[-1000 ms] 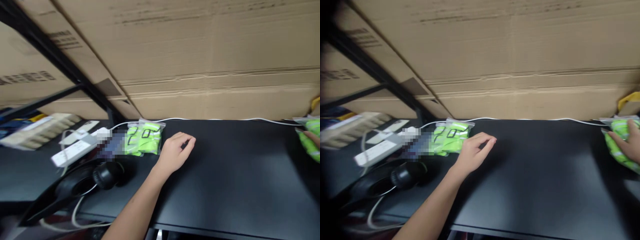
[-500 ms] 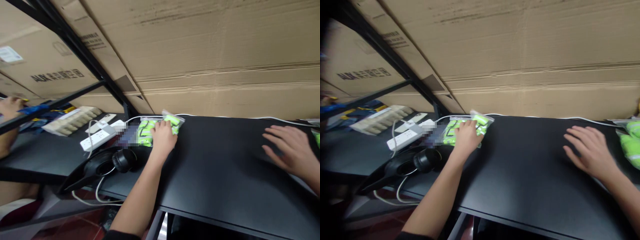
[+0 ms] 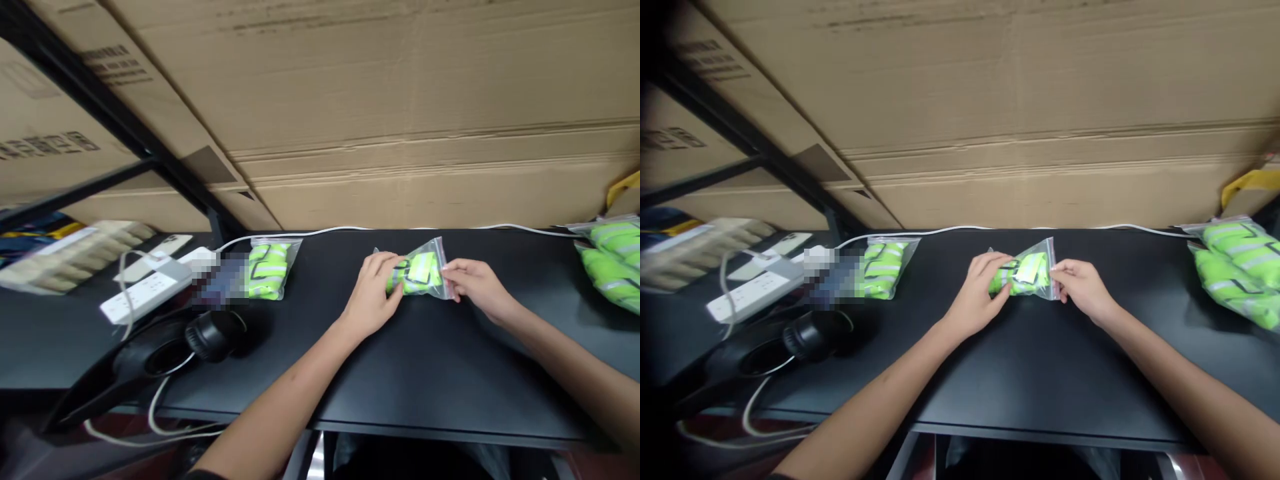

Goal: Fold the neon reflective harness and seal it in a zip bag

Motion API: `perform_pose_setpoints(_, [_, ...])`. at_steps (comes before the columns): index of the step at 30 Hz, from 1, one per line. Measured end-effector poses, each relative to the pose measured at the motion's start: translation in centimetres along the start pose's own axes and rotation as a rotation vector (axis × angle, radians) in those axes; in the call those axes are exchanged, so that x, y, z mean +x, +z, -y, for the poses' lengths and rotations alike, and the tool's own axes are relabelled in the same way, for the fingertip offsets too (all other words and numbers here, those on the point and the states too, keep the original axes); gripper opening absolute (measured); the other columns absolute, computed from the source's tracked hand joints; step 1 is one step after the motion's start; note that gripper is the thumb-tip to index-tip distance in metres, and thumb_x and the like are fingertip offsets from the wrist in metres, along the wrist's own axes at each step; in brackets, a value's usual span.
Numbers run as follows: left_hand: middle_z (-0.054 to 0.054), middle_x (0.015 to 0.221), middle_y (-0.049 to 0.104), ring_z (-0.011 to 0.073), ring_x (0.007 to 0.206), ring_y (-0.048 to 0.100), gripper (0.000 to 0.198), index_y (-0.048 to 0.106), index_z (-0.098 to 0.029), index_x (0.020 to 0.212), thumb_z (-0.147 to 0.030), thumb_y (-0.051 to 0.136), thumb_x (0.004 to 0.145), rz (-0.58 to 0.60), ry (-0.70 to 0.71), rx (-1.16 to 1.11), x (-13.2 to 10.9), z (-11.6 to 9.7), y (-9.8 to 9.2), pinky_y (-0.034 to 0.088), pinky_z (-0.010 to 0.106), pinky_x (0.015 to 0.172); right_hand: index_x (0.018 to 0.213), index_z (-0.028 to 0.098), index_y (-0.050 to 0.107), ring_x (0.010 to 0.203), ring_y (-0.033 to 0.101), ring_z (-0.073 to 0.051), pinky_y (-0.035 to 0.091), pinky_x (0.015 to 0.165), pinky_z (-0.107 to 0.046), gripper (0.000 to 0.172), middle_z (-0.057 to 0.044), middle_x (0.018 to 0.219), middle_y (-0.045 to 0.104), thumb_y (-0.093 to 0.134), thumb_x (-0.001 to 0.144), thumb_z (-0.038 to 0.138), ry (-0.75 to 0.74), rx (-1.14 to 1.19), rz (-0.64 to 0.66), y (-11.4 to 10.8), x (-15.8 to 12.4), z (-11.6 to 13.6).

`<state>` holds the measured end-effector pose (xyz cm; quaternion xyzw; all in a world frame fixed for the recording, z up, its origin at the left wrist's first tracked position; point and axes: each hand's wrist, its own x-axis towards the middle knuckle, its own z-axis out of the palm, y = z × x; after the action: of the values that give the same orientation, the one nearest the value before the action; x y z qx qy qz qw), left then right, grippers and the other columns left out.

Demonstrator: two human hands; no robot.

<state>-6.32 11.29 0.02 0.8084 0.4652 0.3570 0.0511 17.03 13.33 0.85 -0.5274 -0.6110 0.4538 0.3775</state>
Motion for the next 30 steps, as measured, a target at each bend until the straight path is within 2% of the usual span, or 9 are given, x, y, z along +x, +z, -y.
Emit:
perform_pose_setpoints(3, [0.007,0.093,0.065,0.0227,0.092,0.061,0.006,0.062,-0.019,0.088,-0.025,0.062,0.090,-0.226,-0.134,-0.036,-0.1,-1.1,-0.6,0.052,0.039,0.084,0.080,0.019,0.066,0.050,0.051,-0.013,0.042,0.048,-0.029,0.028,-0.001,0.061,0.061,0.065,0.084,0.047,-0.099,0.057,-0.174,-0.4,-0.6,0.9])
perform_pose_setpoints(4, [0.004,0.078,0.062,0.0188,0.076,0.060,0.018,0.058,-0.020,0.075,-0.027,0.061,0.091,-0.236,-0.164,-0.107,-0.2,-1.8,-0.9,0.051,0.034,0.073,0.083,0.020,0.067,0.054,0.053,-0.014,0.043,0.051,-0.030,0.023,-0.001,0.065,0.062,0.066,0.085,0.043,-0.200,0.018,-0.260,-0.4,-1.1,1.1])
perform_pose_setpoints(6, [0.000,0.061,0.057,0.0131,0.058,0.055,0.033,0.054,-0.019,0.063,-0.030,0.058,0.094,-0.128,-0.163,-0.336,-0.5,-3.1,-1.1,0.047,0.027,0.060,0.085,0.024,0.068,0.063,0.058,-0.017,0.048,0.061,-0.035,0.006,-0.002,0.072,0.067,0.068,0.085,0.030,-0.503,-0.162,-0.340,-0.3,-2.2,1.2])
perform_pose_setpoints(8, [0.001,0.063,0.064,0.0123,0.058,0.059,0.029,0.060,-0.018,0.068,-0.032,0.060,0.094,0.047,-0.128,-0.587,-0.8,-4.2,-0.8,0.048,0.025,0.058,0.086,0.026,0.070,0.069,0.060,-0.019,0.050,0.066,-0.037,0.007,-0.003,0.076,0.069,0.067,0.085,0.019,-0.794,-0.403,-0.251,0.2,-3.4,1.0])
perform_pose_setpoints(11, [0.004,0.072,0.071,0.0142,0.063,0.066,0.026,0.064,-0.016,0.076,-0.037,0.065,0.090,0.182,-0.218,-0.869,-1.4,-4.8,0.2,0.053,0.025,0.060,0.091,0.026,0.072,0.069,0.059,-0.020,0.050,0.064,-0.035,0.016,-0.004,0.075,0.069,0.059,0.089,0.016,-0.907,-0.613,-0.045,1.1,-4.3,0.6])
perform_pose_setpoints(14, [0.005,0.067,0.070,0.0153,0.060,0.067,0.033,0.065,-0.014,0.074,-0.042,0.065,0.090,0.188,-0.434,-0.938,-1.8,-4.3,1.4,0.057,0.026,0.060,0.087,0.023,0.071,0.071,0.058,-0.019,0.050,0.066,-0.034,0.020,-0.005,0.077,0.070,0.053,0.093,0.017,-0.845,-0.630,0.057,1.7,-4.1,0.4])
perform_pose_setpoints(17, [0.005,0.067,0.071,0.0162,0.059,0.068,0.032,0.068,-0.013,0.078,-0.043,0.064,0.091,0.197,-0.469,-0.906,-1.8,-3.7,1.8,0.058,0.027,0.059,0.080,0.023,0.070,0.070,0.057,-0.017,0.050,0.068,-0.034,0.020,-0.003,0.074,0.069,0.056,0.094,0.020,-0.710,-0.458,0.154,1.6,-3.6,0.5])
perform_pose_setpoints(25, [0.006,0.072,0.076,0.0155,0.065,0.071,0.025,0.072,-0.015,0.077,-0.028,0.060,0.095,0.205,-0.097,-0.755,-1.3,-3.6,0.3,0.055,0.025,0.064,0.066,0.023,0.073,0.063,0.051,-0.013,0.043,0.058,-0.029,0.018,0.001,0.065,0.059,0.083,0.076,0.035,-0.253,0.101,0.207,0.5,-3.9,0.9])
perform_pose_setpoints(30, [0.005,0.073,0.074,0.0150,0.067,0.069,0.023,0.068,-0.018,0.077,-0.020,0.056,0.096,0.087,0.034,-0.789,-1.3,-3.5,-1.3,0.054,0.028,0.066,0.073,0.020,0.063,0.088,0.065,-0.017,0.057,0.072,-0.032,0.029,-0.005,0.110,0.066,0.075,0.083,0.045,-0.054,0.471,0.147,-1.2,-3.9,1.6])
